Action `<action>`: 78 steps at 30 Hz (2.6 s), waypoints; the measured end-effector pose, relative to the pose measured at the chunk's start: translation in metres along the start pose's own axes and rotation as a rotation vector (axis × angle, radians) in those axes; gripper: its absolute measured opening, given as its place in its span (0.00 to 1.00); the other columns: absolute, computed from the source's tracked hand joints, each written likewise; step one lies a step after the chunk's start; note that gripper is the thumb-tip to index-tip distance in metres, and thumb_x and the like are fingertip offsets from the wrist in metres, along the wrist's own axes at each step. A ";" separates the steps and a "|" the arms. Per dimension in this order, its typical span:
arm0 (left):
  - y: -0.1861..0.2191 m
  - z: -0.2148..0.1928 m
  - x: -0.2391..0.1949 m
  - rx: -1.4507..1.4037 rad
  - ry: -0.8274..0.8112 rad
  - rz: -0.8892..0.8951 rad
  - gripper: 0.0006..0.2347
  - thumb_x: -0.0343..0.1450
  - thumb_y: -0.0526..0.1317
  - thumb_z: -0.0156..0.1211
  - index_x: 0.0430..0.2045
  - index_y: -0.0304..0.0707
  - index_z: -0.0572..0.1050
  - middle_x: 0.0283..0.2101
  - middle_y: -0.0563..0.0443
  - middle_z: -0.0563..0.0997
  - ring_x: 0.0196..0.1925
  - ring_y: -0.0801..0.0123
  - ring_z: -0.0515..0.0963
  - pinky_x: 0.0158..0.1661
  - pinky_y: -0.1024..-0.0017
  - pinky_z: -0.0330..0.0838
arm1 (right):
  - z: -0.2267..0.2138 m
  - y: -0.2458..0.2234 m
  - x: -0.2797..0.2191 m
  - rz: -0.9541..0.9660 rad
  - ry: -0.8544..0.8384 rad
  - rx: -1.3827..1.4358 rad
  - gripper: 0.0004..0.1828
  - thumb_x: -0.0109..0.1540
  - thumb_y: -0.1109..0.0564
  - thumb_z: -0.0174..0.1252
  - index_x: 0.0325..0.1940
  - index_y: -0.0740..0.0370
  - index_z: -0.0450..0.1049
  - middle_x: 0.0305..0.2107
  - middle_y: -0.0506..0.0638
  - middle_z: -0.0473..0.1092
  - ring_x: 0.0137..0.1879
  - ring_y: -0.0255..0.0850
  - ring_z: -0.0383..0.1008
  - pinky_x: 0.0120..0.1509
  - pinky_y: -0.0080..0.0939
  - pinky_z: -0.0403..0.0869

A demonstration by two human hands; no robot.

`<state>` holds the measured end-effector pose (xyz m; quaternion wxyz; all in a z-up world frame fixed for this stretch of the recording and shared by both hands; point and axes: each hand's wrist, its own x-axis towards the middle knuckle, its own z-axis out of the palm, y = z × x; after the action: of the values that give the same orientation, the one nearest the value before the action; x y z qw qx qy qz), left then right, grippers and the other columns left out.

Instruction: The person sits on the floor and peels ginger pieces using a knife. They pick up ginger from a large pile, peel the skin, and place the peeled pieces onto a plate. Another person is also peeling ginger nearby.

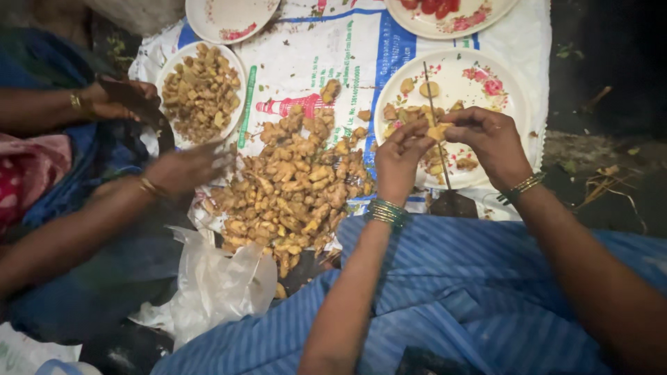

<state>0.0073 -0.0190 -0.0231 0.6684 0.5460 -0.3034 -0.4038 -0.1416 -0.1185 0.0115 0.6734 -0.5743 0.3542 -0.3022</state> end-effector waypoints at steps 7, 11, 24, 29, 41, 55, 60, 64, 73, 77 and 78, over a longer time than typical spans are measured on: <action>-0.029 0.007 -0.009 0.000 0.089 -0.079 0.11 0.72 0.31 0.64 0.48 0.27 0.81 0.38 0.48 0.84 0.37 0.77 0.80 0.38 0.80 0.73 | 0.001 0.000 -0.011 0.078 0.055 -0.251 0.12 0.64 0.64 0.62 0.51 0.70 0.78 0.41 0.53 0.78 0.47 0.36 0.77 0.54 0.35 0.74; -0.038 0.008 -0.009 -0.075 0.107 -0.157 0.11 0.73 0.31 0.63 0.48 0.28 0.80 0.38 0.47 0.85 0.35 0.76 0.79 0.34 0.79 0.69 | 0.002 0.009 -0.008 0.146 0.064 0.058 0.10 0.65 0.65 0.62 0.51 0.70 0.76 0.43 0.52 0.76 0.48 0.35 0.76 0.56 0.33 0.74; -0.063 0.027 0.010 -0.419 0.223 -0.087 0.07 0.73 0.28 0.65 0.43 0.24 0.80 0.41 0.48 0.84 0.44 0.74 0.82 0.48 0.76 0.77 | 0.007 0.033 0.008 0.052 0.124 0.353 0.09 0.69 0.69 0.61 0.53 0.70 0.74 0.45 0.51 0.74 0.50 0.37 0.76 0.60 0.33 0.76; -0.033 0.035 0.063 -0.224 0.296 0.012 0.07 0.74 0.30 0.64 0.44 0.26 0.80 0.42 0.40 0.84 0.43 0.68 0.82 0.48 0.71 0.76 | 0.018 0.014 0.059 -0.051 0.193 0.214 0.08 0.69 0.67 0.63 0.53 0.69 0.75 0.45 0.54 0.76 0.47 0.38 0.77 0.53 0.34 0.77; 0.008 -0.192 0.037 1.553 0.296 0.230 0.17 0.61 0.31 0.63 0.44 0.41 0.76 0.55 0.41 0.76 0.57 0.45 0.72 0.47 0.49 0.69 | -0.016 -0.035 0.000 -0.036 0.166 0.055 0.15 0.69 0.67 0.57 0.60 0.66 0.73 0.53 0.49 0.75 0.55 0.34 0.76 0.60 0.31 0.76; 0.040 -0.021 -0.076 0.821 -0.170 0.145 0.34 0.67 0.31 0.64 0.71 0.40 0.60 0.46 0.35 0.81 0.49 0.44 0.81 0.49 0.56 0.74 | 0.012 -0.007 -0.046 0.118 -0.221 -0.398 0.22 0.59 0.54 0.62 0.56 0.62 0.76 0.42 0.50 0.80 0.44 0.40 0.80 0.51 0.41 0.76; 0.051 0.007 -0.062 0.626 -0.161 0.324 0.31 0.67 0.31 0.66 0.67 0.38 0.59 0.48 0.40 0.82 0.47 0.51 0.85 0.46 0.62 0.79 | -0.004 0.011 -0.037 -0.066 -0.254 -0.341 0.19 0.61 0.53 0.61 0.53 0.64 0.77 0.44 0.51 0.79 0.50 0.37 0.78 0.56 0.39 0.77; 0.029 0.005 -0.050 0.559 -0.086 -0.091 0.24 0.67 0.29 0.60 0.59 0.40 0.65 0.37 0.41 0.84 0.31 0.65 0.81 0.30 0.71 0.76 | -0.022 0.041 -0.022 0.049 -0.248 -0.036 0.16 0.61 0.58 0.62 0.52 0.66 0.74 0.42 0.50 0.75 0.46 0.38 0.79 0.49 0.39 0.80; -0.018 -0.010 -0.022 0.222 0.060 -0.156 0.08 0.67 0.31 0.68 0.36 0.24 0.78 0.28 0.42 0.83 0.27 0.66 0.82 0.31 0.72 0.77 | -0.012 0.009 -0.032 -0.132 0.012 -0.223 0.10 0.58 0.63 0.65 0.43 0.63 0.80 0.35 0.49 0.77 0.40 0.33 0.78 0.44 0.36 0.78; -0.036 -0.007 -0.017 0.116 0.116 -0.102 0.07 0.69 0.31 0.65 0.36 0.24 0.78 0.31 0.44 0.83 0.31 0.69 0.83 0.34 0.74 0.78 | -0.007 0.004 -0.029 -0.138 0.057 -0.240 0.11 0.57 0.63 0.66 0.45 0.62 0.80 0.33 0.48 0.77 0.38 0.34 0.75 0.44 0.36 0.75; -0.040 -0.004 -0.017 0.087 0.130 -0.094 0.07 0.69 0.31 0.64 0.36 0.24 0.78 0.32 0.46 0.83 0.32 0.69 0.83 0.35 0.74 0.79 | -0.007 0.005 -0.029 -0.146 0.067 -0.226 0.12 0.57 0.63 0.66 0.45 0.62 0.80 0.33 0.49 0.77 0.38 0.33 0.75 0.45 0.36 0.75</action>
<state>-0.0061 -0.0060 -0.0620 0.6425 0.6132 -0.2507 -0.3852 -0.1642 -0.0982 0.0096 0.5683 -0.6602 0.3657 -0.3277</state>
